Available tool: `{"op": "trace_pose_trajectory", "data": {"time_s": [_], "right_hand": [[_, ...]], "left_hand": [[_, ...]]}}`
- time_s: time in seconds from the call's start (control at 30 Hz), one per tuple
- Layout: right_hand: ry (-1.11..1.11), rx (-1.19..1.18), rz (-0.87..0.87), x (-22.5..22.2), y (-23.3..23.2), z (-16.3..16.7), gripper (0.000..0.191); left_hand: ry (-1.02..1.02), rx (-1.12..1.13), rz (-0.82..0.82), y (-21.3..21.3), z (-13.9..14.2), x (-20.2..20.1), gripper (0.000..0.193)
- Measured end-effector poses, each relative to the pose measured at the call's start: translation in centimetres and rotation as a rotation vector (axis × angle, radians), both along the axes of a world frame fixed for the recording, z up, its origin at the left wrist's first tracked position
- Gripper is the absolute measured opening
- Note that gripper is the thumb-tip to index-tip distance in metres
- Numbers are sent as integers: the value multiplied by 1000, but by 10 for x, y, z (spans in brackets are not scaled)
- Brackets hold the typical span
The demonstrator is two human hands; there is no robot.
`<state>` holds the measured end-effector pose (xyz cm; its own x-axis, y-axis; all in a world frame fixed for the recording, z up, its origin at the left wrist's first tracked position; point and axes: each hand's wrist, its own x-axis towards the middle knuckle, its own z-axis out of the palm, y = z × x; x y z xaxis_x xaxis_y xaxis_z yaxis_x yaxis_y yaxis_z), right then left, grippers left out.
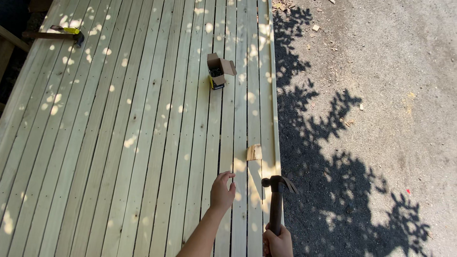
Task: The person holds a claw hammer in one hand and a small concrete block in the other, working around a wooden bed frame set on the ground outdoors. They position the block against the slats and hammer nails into the frame, shifting position to reach different spots along the slats, with a box of nails resting on the frame.
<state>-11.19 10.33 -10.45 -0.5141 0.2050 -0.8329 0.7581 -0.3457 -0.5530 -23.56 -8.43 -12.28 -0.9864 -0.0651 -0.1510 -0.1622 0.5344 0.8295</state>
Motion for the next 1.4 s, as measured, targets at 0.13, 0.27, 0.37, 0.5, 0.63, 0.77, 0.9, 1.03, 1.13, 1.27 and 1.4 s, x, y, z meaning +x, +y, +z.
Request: {"op": "trace_pose_trajectory", "data": {"time_s": [0.13, 0.27, 0.37, 0.5, 0.63, 0.77, 0.9, 1.03, 1.13, 1.27, 1.4], "right_hand": [[-53, -9, -56, -15, 9, -6, 21], [-79, 16, -8, -30, 23, -11, 24], [-86, 18, -1, -38, 32, -15, 23], [-97, -30, 1, -48, 38, -17, 24], [-97, 16, -11, -50, 40, -18, 23], [-97, 2, -44, -47, 43, -24, 22], [-151, -2, -62, -46, 46, -32, 24], [-159, 7, -97, -46, 51, -35, 22], [-169, -2, -85, -45, 55, -35, 21], [-149, 21, -40, -46, 55, -33, 20], [-142, 50, 25, -49, 52, -34, 15]], "left_hand": [[-96, -76, -17, 51, 5, -46, 55], [-374, -132, -1, 95, 1, -95, 74], [-300, -146, 56, 107, -13, -107, 82], [-189, -153, 14, 107, -32, -108, 50], [-29, -123, 61, 108, -39, -98, 74], [-349, -93, 26, 107, -32, -58, 70], [-259, -136, 17, 102, -31, -33, 71], [-265, -146, 19, 105, -40, -73, 62], [-32, -126, 80, 107, -39, -100, 58], [-261, -118, 18, 105, -39, -69, 49], [-331, -169, -73, 101, -35, -19, 46]]}}
